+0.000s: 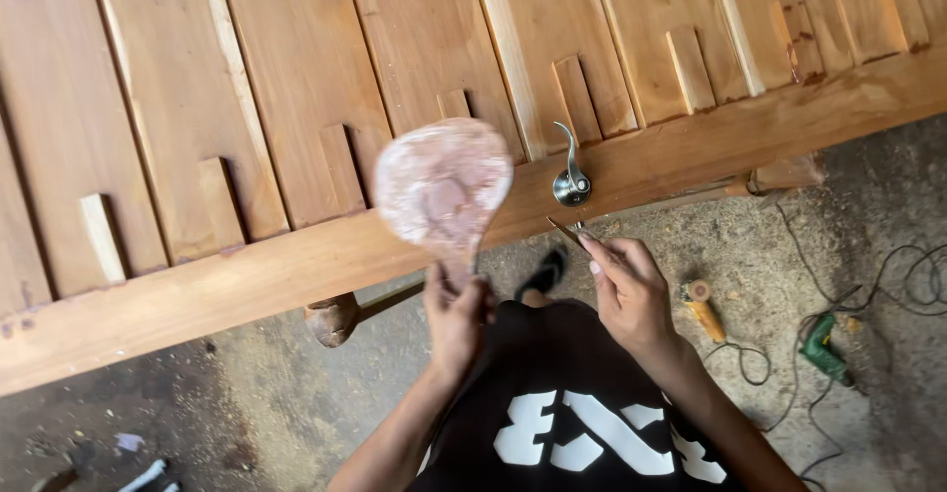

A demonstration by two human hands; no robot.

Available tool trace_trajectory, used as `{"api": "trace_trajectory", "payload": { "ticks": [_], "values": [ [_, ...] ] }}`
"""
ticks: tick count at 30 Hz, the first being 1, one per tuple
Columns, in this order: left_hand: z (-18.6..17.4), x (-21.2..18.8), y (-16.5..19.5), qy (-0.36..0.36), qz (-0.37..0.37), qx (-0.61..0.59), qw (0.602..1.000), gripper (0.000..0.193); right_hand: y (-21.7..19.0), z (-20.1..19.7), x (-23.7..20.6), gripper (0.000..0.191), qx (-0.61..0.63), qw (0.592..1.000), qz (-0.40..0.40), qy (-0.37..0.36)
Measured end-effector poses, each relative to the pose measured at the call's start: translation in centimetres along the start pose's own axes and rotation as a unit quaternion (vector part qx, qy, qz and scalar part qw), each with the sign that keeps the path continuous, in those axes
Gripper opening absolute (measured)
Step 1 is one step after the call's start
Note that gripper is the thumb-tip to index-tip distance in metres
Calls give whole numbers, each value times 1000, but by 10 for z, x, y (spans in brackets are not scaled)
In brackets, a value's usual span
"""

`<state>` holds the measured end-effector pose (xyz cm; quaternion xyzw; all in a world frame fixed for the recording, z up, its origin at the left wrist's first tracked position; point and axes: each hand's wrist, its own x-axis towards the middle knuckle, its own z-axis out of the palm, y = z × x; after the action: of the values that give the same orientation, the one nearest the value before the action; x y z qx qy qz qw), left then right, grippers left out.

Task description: The person applies wood filler to gaps in a wooden door using a putty knife. They scoop filler from a wooden palette and spread it into the seams between planks, smoothing the surface as they work.

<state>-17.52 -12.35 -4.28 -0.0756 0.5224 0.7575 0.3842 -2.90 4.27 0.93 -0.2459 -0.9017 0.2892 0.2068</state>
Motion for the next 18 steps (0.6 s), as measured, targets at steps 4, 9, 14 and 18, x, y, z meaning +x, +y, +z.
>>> {"api": "trace_trajectory", "payload": {
  "ticks": [4,9,14,18],
  "values": [
    [26,-12,-6,-127,-1,21,992,37,-7,-1,-2,41,4,994,-76,73],
    [48,-24,-13,-168,-28,43,985,32,14,2,-16,44,42,990,-73,114],
    [74,-31,-19,-152,-23,25,988,36,55,-19,-56,44,-36,996,-25,76],
    [102,-43,-28,-163,6,93,982,42,88,-53,-82,32,33,993,20,113]
  ]
}}
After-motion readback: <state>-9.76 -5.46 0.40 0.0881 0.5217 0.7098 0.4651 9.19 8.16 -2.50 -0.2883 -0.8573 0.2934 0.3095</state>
